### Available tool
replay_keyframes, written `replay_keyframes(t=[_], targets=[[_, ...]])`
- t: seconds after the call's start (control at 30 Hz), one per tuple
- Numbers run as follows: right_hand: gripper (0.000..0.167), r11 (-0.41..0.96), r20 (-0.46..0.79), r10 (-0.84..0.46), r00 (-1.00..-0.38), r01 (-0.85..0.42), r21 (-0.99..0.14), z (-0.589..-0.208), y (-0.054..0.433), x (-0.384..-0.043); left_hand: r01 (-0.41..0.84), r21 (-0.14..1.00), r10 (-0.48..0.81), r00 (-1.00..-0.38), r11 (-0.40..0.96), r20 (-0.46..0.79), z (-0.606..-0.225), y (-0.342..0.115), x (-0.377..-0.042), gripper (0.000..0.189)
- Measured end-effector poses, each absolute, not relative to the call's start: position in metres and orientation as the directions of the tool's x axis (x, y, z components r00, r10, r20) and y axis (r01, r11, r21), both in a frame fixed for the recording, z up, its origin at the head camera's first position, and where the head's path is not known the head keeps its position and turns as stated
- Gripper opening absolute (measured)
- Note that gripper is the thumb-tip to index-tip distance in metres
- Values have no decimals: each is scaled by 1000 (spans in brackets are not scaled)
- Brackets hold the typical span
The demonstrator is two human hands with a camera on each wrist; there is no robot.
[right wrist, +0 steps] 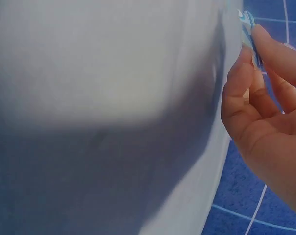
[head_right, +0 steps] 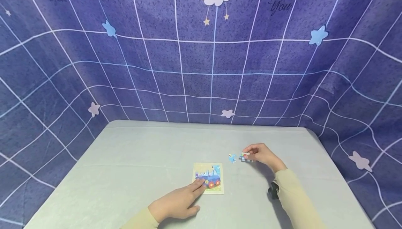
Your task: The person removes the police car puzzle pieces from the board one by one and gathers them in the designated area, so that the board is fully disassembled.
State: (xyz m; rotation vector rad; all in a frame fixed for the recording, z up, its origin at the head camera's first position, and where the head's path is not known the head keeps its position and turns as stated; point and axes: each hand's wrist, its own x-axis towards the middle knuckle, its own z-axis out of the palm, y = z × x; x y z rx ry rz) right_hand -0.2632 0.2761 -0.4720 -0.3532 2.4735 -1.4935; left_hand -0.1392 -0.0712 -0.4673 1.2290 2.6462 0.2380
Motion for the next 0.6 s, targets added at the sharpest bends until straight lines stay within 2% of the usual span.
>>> replay_keyframes(t=[0.17, 0.37, 0.6], targets=[[25, 478, -66, -329, -942, -106, -872, -476, 278, -265, 732, 237, 767, -628, 639, -128, -468, -71, -139, 62], [21, 520, 20, -343, -939, -207, -829, -480, 276, -267, 735, 236, 769, -630, 635, -106, -469, -70, -139, 60], [18, 624, 131, -330, -935, -320, -713, -482, 271, -267, 757, 176, 771, -636, 630, -26, -470, -68, -137, 57]])
